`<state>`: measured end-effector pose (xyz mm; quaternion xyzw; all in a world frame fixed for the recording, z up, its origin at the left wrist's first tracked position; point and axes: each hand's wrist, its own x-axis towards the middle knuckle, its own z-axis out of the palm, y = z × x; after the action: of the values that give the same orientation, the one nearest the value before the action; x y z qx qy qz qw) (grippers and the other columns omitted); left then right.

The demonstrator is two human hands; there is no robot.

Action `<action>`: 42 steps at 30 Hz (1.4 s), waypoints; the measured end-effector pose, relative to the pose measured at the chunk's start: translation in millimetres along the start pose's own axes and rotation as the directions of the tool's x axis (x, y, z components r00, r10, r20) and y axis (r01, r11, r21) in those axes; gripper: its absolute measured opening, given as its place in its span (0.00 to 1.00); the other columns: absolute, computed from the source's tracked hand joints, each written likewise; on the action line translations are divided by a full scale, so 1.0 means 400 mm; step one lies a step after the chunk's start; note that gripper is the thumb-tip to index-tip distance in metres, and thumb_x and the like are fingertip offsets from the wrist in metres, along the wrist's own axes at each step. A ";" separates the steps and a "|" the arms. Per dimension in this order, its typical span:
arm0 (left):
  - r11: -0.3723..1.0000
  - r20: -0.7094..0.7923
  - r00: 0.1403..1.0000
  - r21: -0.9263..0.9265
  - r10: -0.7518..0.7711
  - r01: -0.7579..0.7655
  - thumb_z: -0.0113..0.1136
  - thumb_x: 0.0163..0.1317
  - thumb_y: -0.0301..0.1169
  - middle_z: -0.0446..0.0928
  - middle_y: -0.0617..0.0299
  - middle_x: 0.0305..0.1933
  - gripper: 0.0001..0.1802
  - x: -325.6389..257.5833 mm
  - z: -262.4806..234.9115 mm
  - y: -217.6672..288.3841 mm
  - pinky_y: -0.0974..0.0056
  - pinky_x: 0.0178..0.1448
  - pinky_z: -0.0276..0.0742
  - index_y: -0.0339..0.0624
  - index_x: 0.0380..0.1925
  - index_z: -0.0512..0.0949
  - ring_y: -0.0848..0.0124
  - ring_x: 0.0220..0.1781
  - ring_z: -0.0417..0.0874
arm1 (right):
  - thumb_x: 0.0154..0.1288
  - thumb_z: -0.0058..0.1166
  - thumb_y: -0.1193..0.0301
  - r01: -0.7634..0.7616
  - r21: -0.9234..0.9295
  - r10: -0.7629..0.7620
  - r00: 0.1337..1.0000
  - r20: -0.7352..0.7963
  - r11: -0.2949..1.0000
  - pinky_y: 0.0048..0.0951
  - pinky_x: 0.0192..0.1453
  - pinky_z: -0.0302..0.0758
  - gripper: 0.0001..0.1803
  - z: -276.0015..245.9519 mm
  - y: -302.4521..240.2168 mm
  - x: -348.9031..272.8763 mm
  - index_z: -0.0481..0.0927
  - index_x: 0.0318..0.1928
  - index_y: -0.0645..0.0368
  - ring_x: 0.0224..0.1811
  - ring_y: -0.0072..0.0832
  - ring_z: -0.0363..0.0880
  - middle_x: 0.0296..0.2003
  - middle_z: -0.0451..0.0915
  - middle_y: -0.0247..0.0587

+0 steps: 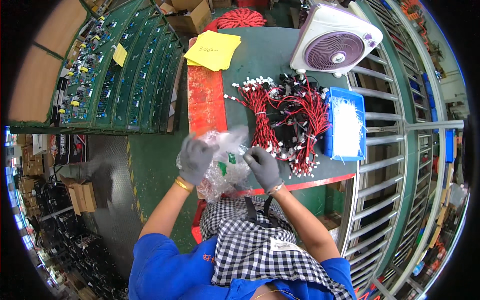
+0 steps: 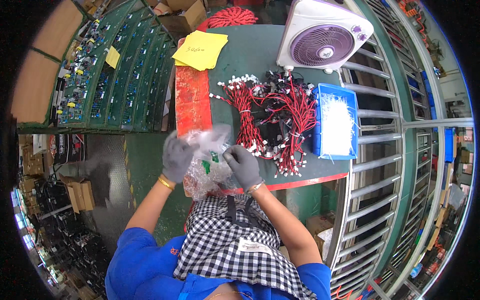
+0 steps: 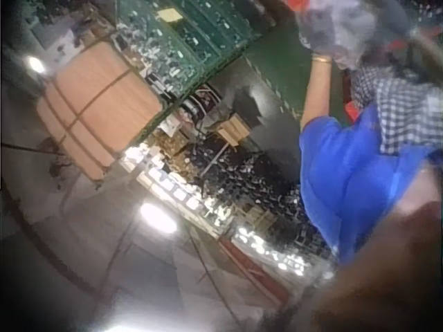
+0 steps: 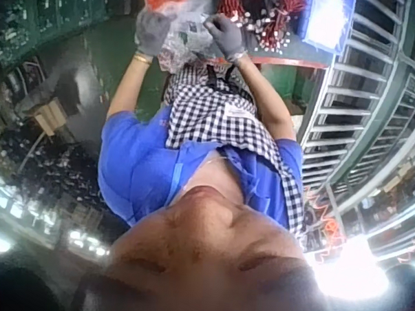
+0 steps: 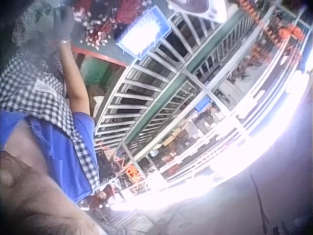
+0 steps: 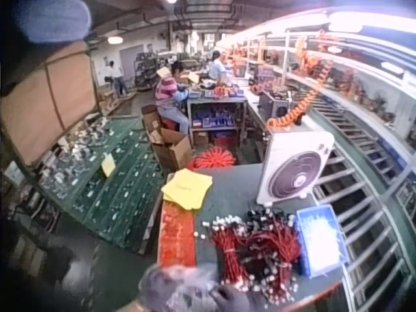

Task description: The person organizes a large pile of red and black wires with white connectors on a workbench. They sort the wires by hand, separating them into smaller bundles and arranging them neatly. The person also handles a plastic bag containing small parts and a blue bin filled with white zip ties, moving them around the workspace.

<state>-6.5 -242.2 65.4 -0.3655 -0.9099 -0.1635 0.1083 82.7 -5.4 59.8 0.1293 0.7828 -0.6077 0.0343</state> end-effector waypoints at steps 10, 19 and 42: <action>0.902 0.224 0.973 -0.407 -0.058 0.147 0.60 0.60 0.42 0.72 0.52 0.61 0.24 -0.142 0.091 0.049 0.48 0.66 0.66 0.45 0.55 0.73 0.51 0.61 0.74 | 0.62 0.57 0.62 0.232 -0.508 -0.112 0.960 0.255 0.829 0.46 0.40 0.76 0.09 0.117 0.158 0.043 0.81 0.40 0.50 0.37 0.46 0.80 0.34 0.79 0.43; 0.956 -0.017 0.957 -0.038 -0.291 0.290 0.62 0.59 0.53 0.66 0.47 0.68 0.41 0.148 0.068 -0.006 0.46 0.72 0.58 0.45 0.68 0.63 0.49 0.70 0.65 | 0.60 0.58 0.64 0.224 -0.581 -0.037 0.948 0.316 0.782 0.46 0.42 0.77 0.09 0.115 0.177 0.046 0.83 0.41 0.49 0.39 0.46 0.81 0.36 0.79 0.45; 0.981 0.592 0.796 0.047 0.126 -0.191 0.60 0.55 0.57 0.65 0.55 0.70 0.40 -0.154 0.223 0.019 0.37 0.74 0.49 0.55 0.67 0.68 0.53 0.72 0.64 | 0.59 0.55 0.66 0.087 -0.561 0.107 0.947 0.304 0.823 0.44 0.47 0.78 0.13 0.048 0.168 0.017 0.83 0.44 0.51 0.43 0.46 0.82 0.37 0.83 0.47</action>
<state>35.6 -242.1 -34.7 -0.4668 -0.8723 0.0145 -0.1451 90.6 -7.4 -9.8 0.0165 0.9108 -0.3597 0.2018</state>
